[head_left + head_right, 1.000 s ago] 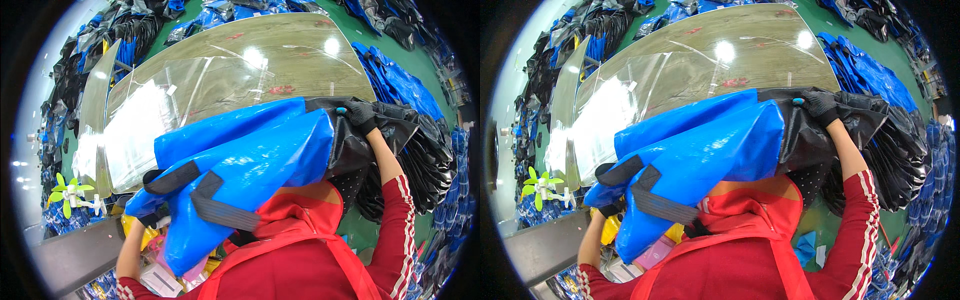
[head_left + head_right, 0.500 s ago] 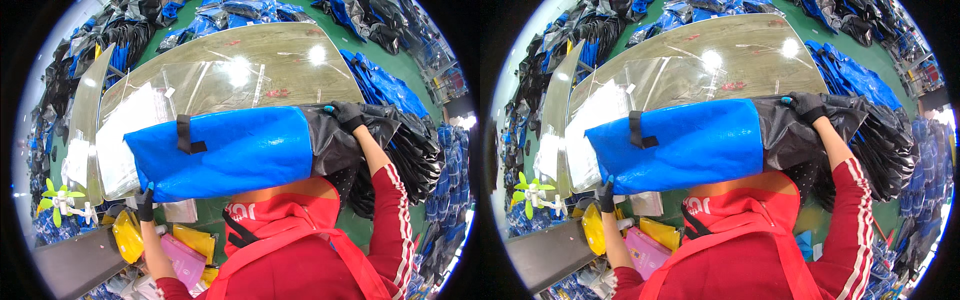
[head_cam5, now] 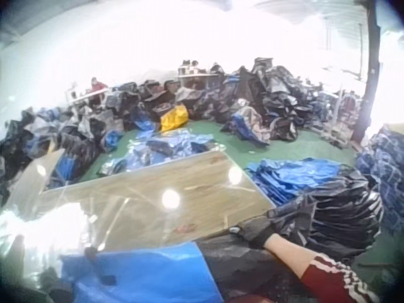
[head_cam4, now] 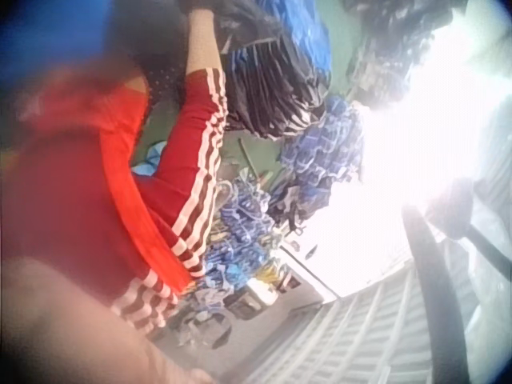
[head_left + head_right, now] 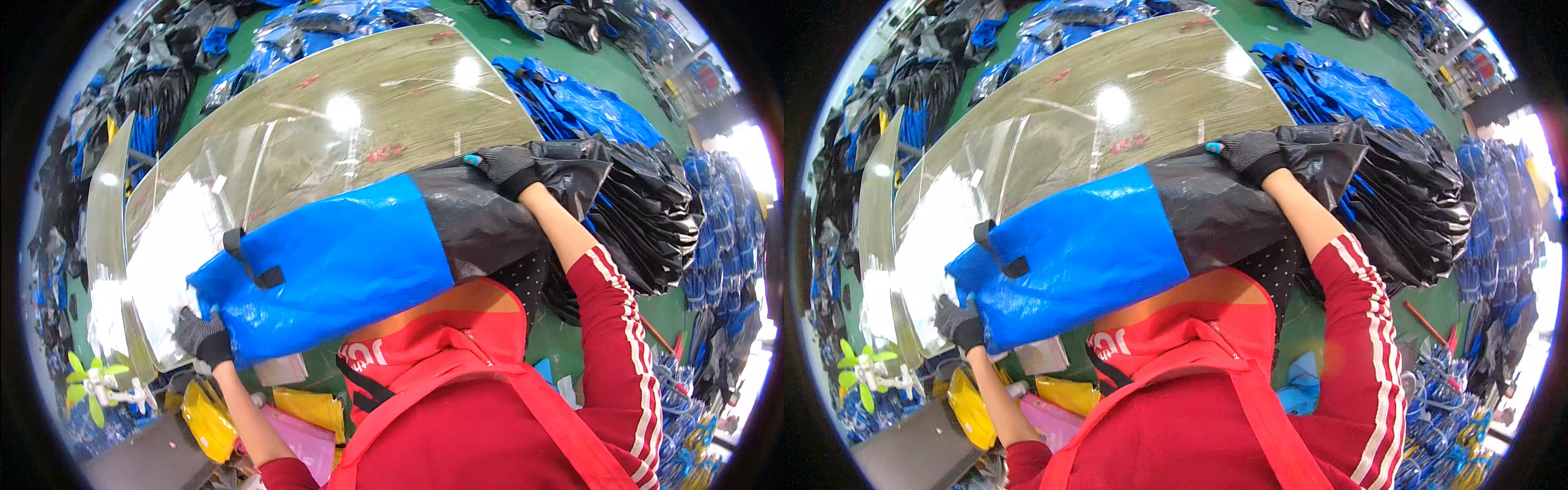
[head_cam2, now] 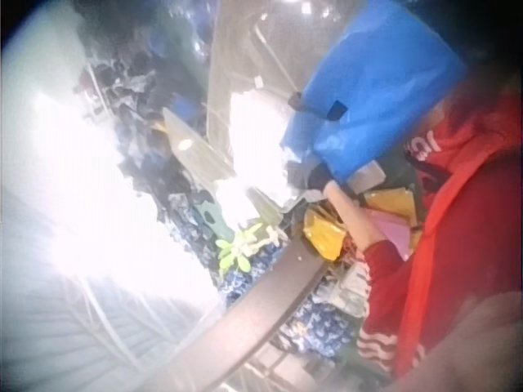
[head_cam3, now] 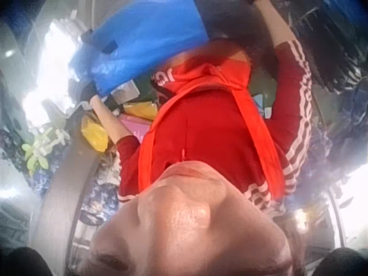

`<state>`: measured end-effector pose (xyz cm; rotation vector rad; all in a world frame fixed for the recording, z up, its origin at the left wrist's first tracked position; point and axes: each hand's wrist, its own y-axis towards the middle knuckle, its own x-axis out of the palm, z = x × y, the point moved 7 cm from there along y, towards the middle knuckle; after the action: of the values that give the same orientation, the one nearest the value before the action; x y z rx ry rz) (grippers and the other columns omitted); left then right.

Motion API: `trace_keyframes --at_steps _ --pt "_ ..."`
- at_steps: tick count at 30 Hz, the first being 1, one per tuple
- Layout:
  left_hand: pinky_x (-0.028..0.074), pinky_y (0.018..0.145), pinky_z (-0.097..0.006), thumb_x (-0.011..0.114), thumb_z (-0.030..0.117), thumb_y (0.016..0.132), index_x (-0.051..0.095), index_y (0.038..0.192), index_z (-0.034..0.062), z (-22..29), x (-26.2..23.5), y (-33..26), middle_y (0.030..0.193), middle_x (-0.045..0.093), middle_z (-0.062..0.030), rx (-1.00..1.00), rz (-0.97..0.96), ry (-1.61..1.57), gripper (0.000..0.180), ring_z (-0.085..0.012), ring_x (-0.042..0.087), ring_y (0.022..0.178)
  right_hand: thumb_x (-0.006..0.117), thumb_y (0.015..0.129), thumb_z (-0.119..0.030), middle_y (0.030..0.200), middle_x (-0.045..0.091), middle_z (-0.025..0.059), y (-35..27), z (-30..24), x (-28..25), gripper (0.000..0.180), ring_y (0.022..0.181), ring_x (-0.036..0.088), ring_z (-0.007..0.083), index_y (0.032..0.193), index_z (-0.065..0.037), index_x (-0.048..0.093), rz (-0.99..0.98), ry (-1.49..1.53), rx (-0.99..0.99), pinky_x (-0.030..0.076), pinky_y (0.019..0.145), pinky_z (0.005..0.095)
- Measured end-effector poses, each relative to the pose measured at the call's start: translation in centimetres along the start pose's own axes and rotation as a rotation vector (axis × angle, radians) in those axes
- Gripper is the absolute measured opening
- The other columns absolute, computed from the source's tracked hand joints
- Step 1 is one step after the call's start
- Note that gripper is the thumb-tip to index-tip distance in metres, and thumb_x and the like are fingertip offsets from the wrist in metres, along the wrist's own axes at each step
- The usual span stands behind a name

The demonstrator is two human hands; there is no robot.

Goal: The person repeatedly folds blue and black tarps on a table, then places each folded tarp into a clear plastic bag. The person handles the tarps and bags by hand, repeating the same sequence multiple times.

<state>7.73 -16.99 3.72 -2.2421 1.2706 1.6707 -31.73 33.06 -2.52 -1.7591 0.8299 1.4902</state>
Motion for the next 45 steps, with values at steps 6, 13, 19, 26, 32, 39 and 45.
trace_keyframes --at_steps 6,13,19,26,32,39,45 --pt "0.013 0.115 -0.058 0.058 0.053 0.087 0.053 0.135 0.0155 26.3 -20.5 -6.3 0.147 0.041 -0.0156 1.024 0.136 -1.011 0.061 -0.0412 0.03 0.139 0.036 0.096 -0.056 0.089 0.07 0.0146 0.1 -1.2 -1.4 0.054 0.082 0.067 0.0357 0.095 -0.013 0.069 -0.13 -0.075 0.073 0.05 0.074 0.0484" --pt "0.001 0.114 -0.064 0.063 0.061 0.076 0.054 0.135 0.0193 34.9 -17.3 -9.3 0.15 0.037 -0.0159 1.156 -0.053 -0.962 0.073 -0.0458 0.018 0.142 0.056 0.083 -0.057 0.138 0.051 0.0136 -8.7 -0.5 -10.8 0.065 0.133 0.041 0.0352 0.14 -0.026 0.049 0.34 -0.159 -0.443 0.021 0.111 0.0582" --pt "0.016 0.114 -0.06 0.054 0.068 0.08 0.05 0.13 0.0004 38.9 -22.5 -10.6 0.14 0.039 -0.0307 1.209 -0.002 -1.265 0.084 -0.0494 0.032 0.134 0.051 0.088 -0.054 0.137 0.05 0.0118 -8.9 6.1 -4.9 0.054 0.131 0.041 0.0343 0.135 -0.027 0.053 0.275 -0.144 -0.199 0.02 0.112 0.0544" --pt "0.007 0.117 -0.055 0.058 0.067 0.078 0.038 0.142 -0.0005 44.3 -22.2 -12.4 0.148 0.031 -0.0292 1.163 -0.099 -1.036 0.095 -0.0476 0.024 0.139 0.072 0.084 -0.021 0.118 0.063 0.0152 -16.8 15.2 -2.3 0.05 0.109 0.06 0.0307 0.126 -0.002 0.055 0.845 1.411 0.528 0.046 0.098 0.0433" --pt "0.008 0.117 -0.055 0.059 0.076 0.069 0.029 0.144 -0.0057 45.7 -22.8 -12.2 0.148 0.029 -0.029 1.092 -0.212 -0.98 0.115 -0.0464 0.022 0.14 0.078 0.082 -0.022 0.112 0.066 0.0116 -18.3 10.5 -2.5 0.047 0.095 0.064 0.0222 0.118 0.001 0.06 0.917 1.707 0.622 0.052 0.085 0.0353" --pt "0.017 0.114 -0.051 0.056 0.059 0.078 0.036 0.142 0.0021 42.9 -24.2 -11.6 0.144 0.038 -0.0211 1.089 -0.047 -0.892 0.088 -0.0371 0.029 0.137 0.068 0.077 -0.02 0.089 0.061 0.0192 -14.2 -15.2 -10.8 0.056 0.083 0.061 0.0389 0.131 -0.013 0.055 0.379 0.354 -0.431 0.048 0.074 0.0443" --pt "0.027 0.11 -0.048 0.057 0.051 0.085 0.049 0.132 0.0054 41.4 -23.0 -10.0 0.135 0.049 -0.0187 1.227 0.015 -1.254 0.067 -0.0352 0.04 0.129 0.079 0.066 -0.008 0.12 0.056 0.0179 -13.9 -10.9 -10.3 0.07 0.111 0.056 0.0337 0.13 -0.007 0.05 0.584 0.735 -0.313 0.046 0.095 0.0423"
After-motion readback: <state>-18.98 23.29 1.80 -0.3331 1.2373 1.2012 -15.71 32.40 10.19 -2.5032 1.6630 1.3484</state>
